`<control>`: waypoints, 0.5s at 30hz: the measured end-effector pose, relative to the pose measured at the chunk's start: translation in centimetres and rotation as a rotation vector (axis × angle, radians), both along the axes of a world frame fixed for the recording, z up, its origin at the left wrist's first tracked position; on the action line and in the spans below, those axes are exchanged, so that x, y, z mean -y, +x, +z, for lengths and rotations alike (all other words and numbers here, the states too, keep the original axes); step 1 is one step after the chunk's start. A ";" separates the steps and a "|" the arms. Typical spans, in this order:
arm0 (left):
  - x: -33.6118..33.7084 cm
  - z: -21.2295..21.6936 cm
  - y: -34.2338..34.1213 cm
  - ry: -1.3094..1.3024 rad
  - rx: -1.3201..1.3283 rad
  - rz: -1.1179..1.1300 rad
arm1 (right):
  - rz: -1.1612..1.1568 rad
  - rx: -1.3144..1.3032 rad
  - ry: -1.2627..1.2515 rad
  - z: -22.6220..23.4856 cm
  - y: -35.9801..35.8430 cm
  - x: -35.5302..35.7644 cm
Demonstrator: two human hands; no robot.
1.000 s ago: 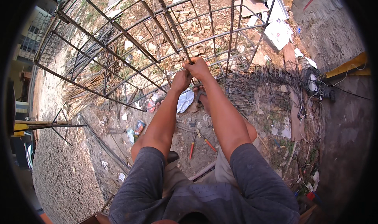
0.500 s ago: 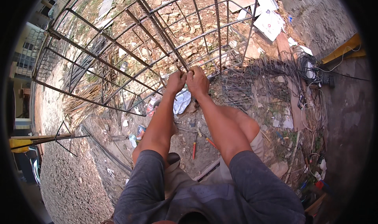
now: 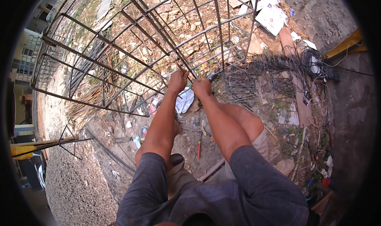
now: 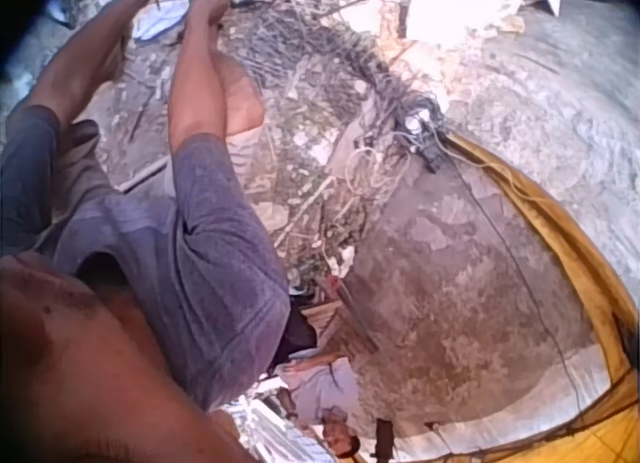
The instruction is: The person sits on the ground and assembles a metal frame by inserting metal rods into the structure and securing them with wire ties using pliers. The person repeatedly picks up rods, positions them, and twists wire ties to fasten the joints.
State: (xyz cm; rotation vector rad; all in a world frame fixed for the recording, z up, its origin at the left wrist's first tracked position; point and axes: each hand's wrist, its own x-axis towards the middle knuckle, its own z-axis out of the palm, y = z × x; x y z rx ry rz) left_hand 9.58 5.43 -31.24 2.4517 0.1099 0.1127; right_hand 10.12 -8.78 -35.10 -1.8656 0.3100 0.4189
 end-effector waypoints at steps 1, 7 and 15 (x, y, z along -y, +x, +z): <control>-0.3 -0.2 -0.3 -0.003 0.002 0.007 | 0.023 0.005 -0.046 -0.6 0.1 -0.5; 1.9 1.8 0.4 -0.075 0.025 0.034 | -0.087 0.051 -0.005 -7.2 1.9 -0.7; 0.7 1.2 -1.3 -0.070 -0.063 0.175 | 0.009 -0.198 -0.110 -3.5 1.0 -2.6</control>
